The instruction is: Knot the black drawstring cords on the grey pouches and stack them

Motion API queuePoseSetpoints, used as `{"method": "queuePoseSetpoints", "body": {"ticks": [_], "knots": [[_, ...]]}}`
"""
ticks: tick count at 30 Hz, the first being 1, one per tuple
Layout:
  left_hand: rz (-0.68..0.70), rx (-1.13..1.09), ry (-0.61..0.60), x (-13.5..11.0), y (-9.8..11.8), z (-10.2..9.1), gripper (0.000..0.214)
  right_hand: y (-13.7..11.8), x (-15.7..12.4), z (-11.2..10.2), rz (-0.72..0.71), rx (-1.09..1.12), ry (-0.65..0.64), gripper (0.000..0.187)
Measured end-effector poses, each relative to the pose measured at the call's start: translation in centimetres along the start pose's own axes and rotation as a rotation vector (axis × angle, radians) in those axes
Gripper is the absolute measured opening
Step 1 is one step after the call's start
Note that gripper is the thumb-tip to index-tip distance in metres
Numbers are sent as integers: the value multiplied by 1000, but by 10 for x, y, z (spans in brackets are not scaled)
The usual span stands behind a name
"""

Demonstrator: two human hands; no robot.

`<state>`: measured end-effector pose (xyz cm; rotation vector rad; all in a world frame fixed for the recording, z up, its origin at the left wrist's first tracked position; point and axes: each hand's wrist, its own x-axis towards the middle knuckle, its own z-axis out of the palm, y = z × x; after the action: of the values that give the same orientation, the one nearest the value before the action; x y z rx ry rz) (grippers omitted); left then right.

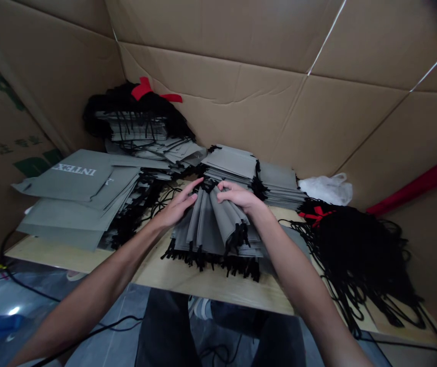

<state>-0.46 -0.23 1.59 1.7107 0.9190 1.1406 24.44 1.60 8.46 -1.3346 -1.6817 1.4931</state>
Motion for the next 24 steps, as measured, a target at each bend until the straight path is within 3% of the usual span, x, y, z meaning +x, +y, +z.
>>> {"method": "queuePoseSetpoints", "body": {"ticks": [6,11,15,18,21,24], "knots": [[-24,-128,-54,-1,-2,1,85,-3,0,-8,14,29,4,26],[6,-183,-122,0,4,1,113,-4,-3,-13,32,35,3,27],[48,-151,-106,-1,9,2,129,-2,-1,-13,45,21,-5,27],[70,-98,-53,1,5,4,131,-1,2,-11,49,6,-7,27],[99,0,91,5,-3,5,133,1,4,-11,50,-11,-13,28],[87,153,203,8,-11,3,104,3,5,-12,45,-31,-18,30]]}}
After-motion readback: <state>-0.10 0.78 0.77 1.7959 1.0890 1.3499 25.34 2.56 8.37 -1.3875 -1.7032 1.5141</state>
